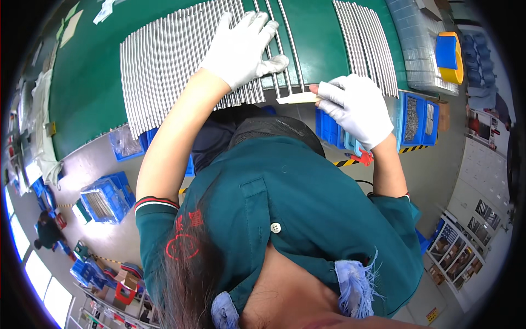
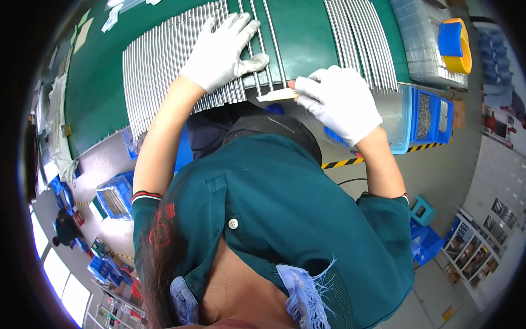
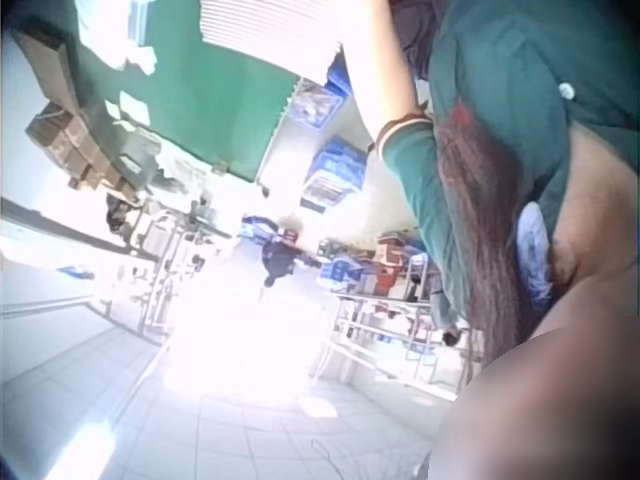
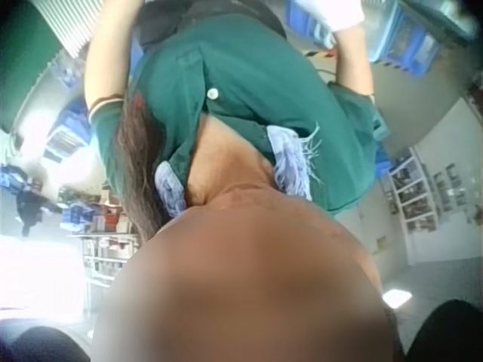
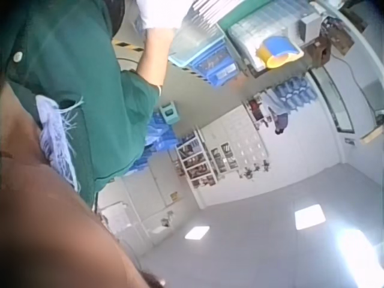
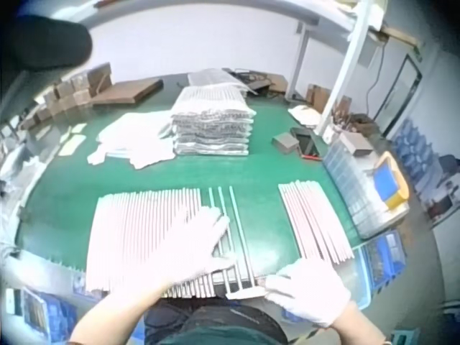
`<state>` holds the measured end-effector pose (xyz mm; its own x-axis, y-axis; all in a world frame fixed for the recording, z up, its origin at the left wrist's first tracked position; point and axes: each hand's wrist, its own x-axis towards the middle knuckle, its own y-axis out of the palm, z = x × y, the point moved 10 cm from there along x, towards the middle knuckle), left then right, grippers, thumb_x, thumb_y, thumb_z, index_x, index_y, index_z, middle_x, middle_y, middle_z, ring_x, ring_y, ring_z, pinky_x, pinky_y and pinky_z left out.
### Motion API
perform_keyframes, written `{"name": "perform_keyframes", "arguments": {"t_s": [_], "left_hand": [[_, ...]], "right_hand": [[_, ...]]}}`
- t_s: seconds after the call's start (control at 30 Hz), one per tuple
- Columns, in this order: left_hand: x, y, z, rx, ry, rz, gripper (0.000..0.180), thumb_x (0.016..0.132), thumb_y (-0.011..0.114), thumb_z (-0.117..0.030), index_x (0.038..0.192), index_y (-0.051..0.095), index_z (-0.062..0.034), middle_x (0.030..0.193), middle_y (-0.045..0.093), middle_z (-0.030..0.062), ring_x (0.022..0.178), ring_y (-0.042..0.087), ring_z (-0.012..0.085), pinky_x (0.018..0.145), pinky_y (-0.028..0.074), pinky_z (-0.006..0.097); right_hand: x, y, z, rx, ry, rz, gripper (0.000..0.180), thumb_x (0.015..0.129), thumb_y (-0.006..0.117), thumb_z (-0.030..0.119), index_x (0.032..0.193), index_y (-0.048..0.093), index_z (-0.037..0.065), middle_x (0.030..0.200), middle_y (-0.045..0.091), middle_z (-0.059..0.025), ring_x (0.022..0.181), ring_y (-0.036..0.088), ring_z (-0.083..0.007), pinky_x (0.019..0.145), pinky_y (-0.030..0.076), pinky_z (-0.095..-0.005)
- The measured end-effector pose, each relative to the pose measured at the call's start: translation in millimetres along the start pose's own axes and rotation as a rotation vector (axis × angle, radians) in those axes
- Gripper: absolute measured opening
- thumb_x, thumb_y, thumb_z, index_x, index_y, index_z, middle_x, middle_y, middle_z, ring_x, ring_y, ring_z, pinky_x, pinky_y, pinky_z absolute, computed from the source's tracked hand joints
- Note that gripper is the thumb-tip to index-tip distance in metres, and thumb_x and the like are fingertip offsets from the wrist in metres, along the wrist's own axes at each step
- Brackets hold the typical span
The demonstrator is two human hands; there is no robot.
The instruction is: Arranging and aligning thin metal tubes on a green assembly table using a wooden spacer tool.
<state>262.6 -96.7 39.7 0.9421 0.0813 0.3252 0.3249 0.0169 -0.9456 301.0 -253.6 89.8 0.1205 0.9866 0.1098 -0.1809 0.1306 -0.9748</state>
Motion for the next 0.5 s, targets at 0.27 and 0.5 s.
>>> {"name": "perform_keyframes", "arguments": {"t_s": [0.27, 0.5], "left_hand": [[10, 8, -8, -0.04, -0.021, 0.072, 0.087, 0.091, 0.054, -0.073, 0.143, 0.056, -0.0026, 0.146, 0.056, 0.0185, 0.138, 0.05, 0.0328, 0.113, 0.035, 0.051], [12, 10, -10, -0.053, -0.037, 0.085, 0.088, 0.091, 0.054, -0.073, 0.144, 0.055, -0.0029, 0.146, 0.055, 0.0188, 0.139, 0.049, 0.0327, 0.113, 0.035, 0.052]], "right_hand": [[-6, 1, -3, 0.041, 0.015, -0.013, 0.02, 0.091, 0.07, 0.033, 0.106, 0.074, 0.02, 0.082, 0.064, -0.0017, 0.077, 0.062, -0.024, 0.069, 0.049, -0.0393], [1, -9, -2, -0.039, 0.011, -0.084, 0.018, 0.09, 0.073, 0.03, 0.105, 0.074, 0.019, 0.083, 0.067, -0.0027, 0.074, 0.063, -0.0249, 0.065, 0.05, -0.0393]]}}
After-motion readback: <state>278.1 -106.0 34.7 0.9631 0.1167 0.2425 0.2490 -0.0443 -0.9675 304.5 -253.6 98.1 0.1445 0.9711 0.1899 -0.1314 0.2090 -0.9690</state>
